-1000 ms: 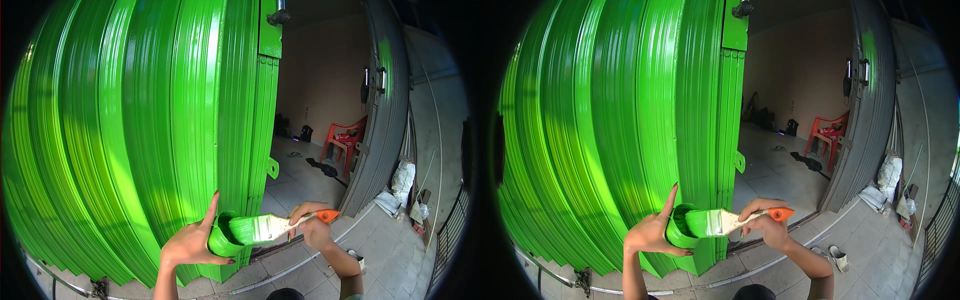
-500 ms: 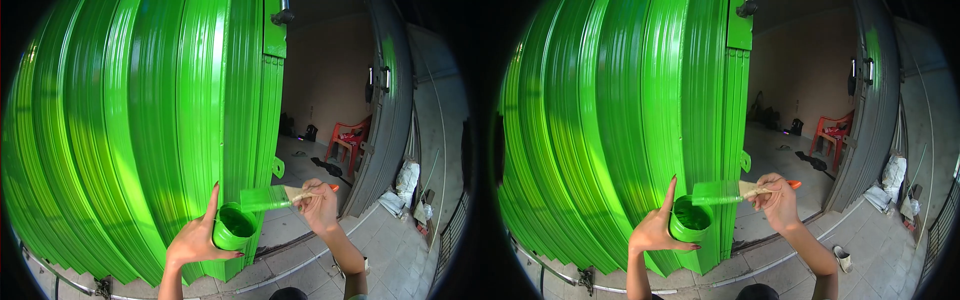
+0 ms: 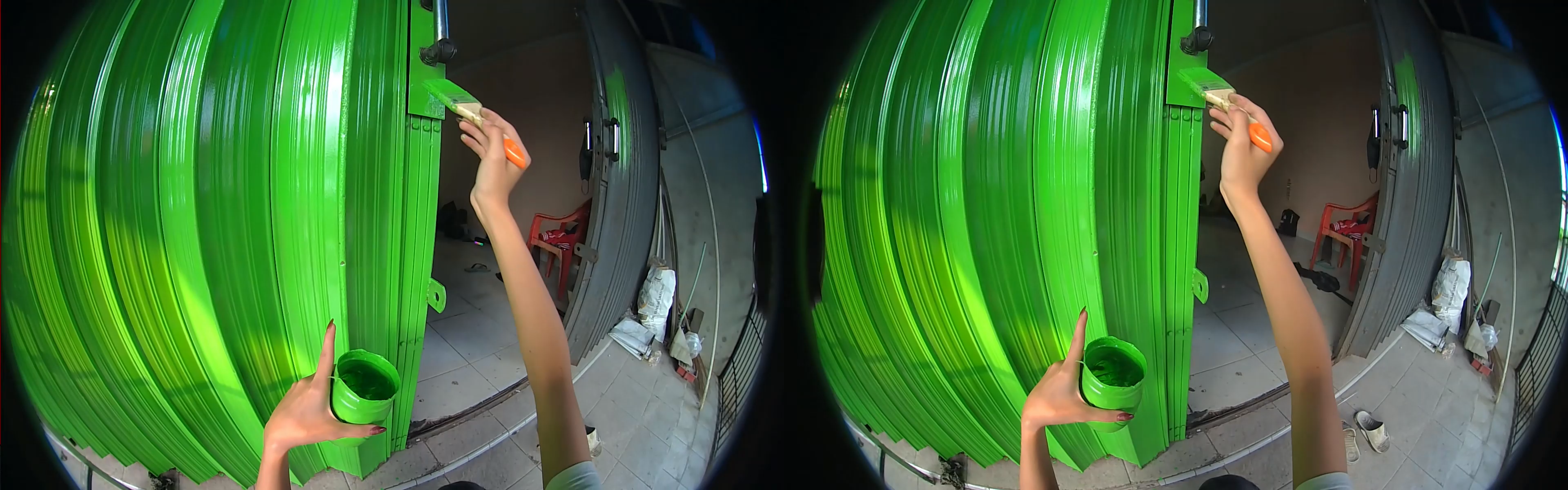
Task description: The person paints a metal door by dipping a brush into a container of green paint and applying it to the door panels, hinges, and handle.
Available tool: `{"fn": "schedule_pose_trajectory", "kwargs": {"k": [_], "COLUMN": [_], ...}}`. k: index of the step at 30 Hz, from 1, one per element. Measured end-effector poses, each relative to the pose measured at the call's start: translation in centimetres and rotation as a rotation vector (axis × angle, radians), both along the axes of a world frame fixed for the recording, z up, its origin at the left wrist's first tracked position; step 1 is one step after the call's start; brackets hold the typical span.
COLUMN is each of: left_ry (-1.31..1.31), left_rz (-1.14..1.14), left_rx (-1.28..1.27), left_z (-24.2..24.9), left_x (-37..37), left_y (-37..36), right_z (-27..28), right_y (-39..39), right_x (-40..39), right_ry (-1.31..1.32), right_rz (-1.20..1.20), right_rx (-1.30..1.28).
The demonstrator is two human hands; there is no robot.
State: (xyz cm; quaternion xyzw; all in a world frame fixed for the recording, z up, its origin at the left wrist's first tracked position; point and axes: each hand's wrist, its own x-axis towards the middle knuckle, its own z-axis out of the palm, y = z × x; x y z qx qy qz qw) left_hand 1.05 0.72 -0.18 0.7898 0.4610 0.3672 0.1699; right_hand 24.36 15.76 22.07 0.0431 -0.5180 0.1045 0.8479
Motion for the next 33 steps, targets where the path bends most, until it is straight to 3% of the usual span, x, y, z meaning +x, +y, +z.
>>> {"fn": "schedule_pose_trajectory", "kwargs": {"k": [7, 16, 19, 33], "left_ry": [0.054, 0.069, 0.064, 0.079], "left_rz": [-0.014, -0.024, -0.022, -0.016], "left_rx": [0.041, 0.028, 0.029, 0.014], "left_z": [0.1, 0.2, 0.1, 0.0], "left_x": [-0.3, -0.4, -0.5, -0.6], "left_y": [-0.2, -0.2, -0.2, -0.2], "right_z": [2.3, -2.4, -1.4, 2.8], "right_y": [3.7, 3.3, 2.3, 3.9], "right_x": [-2.0, 0.1, 0.4, -3.8], "right_ry": [0.031, -0.058, 0.016, 0.170], "right_rz": [-0.134, -0.383, -0.296, -0.320], "right_rx": [0.083, 0.066, 0.108, 0.150]}}
